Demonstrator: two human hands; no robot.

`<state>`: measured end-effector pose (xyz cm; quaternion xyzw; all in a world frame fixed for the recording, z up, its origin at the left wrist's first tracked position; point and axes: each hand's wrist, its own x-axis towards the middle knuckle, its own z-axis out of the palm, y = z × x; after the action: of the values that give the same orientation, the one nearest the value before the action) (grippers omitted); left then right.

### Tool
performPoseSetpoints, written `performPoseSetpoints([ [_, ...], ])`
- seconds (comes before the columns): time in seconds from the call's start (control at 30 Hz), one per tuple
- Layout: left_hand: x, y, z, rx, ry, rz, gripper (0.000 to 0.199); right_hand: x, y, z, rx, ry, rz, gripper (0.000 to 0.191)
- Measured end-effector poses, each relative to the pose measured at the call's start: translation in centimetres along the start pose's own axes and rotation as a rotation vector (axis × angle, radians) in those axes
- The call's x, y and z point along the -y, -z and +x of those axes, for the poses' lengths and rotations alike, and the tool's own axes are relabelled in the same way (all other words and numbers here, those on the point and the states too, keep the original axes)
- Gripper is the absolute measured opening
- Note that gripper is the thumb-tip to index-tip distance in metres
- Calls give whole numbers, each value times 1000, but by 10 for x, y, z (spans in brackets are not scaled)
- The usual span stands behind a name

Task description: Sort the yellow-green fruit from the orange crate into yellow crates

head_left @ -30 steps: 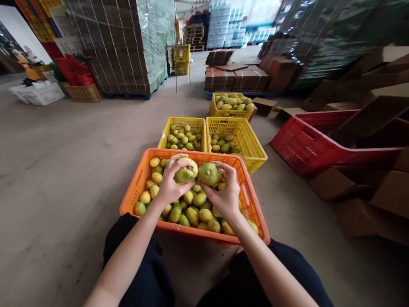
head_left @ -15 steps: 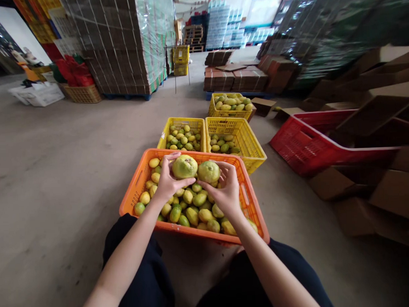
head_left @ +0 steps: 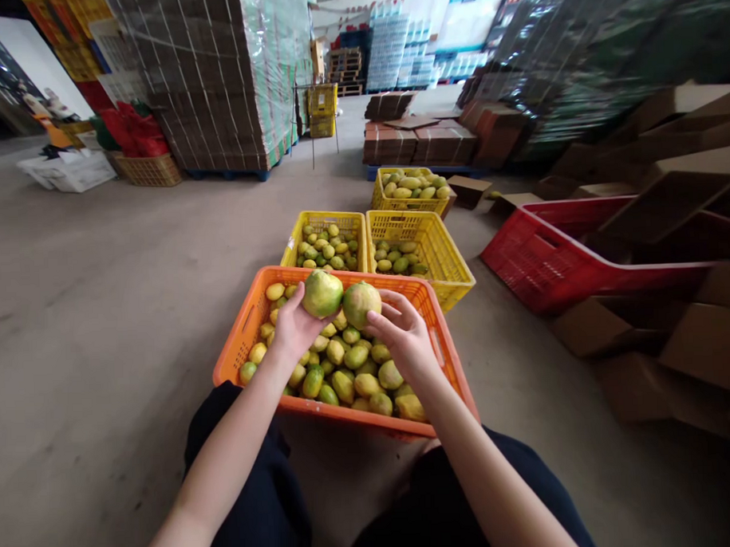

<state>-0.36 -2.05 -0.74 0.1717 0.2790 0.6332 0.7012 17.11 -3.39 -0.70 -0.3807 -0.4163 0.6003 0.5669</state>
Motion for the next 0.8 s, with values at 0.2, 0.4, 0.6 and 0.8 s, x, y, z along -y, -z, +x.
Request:
performPoseSetpoints([
  [0.2, 7, -1, 5, -81, 42, 25, 34, -15, -1, 1, -32, -48, -43, 49],
  [0.4, 10, -1, -4, 18, -40, 271, 55, -14, -2, -1, -23, -57, -68, 51],
  [0.6, 10, 2, 0, -20, -50, 246, 37, -15, 2, 0, 19, -83, -23, 46],
  [0.8, 3, -2, 0, -101, -4, 124, 35, -14, 0, 2, -19, -79, 112, 44],
])
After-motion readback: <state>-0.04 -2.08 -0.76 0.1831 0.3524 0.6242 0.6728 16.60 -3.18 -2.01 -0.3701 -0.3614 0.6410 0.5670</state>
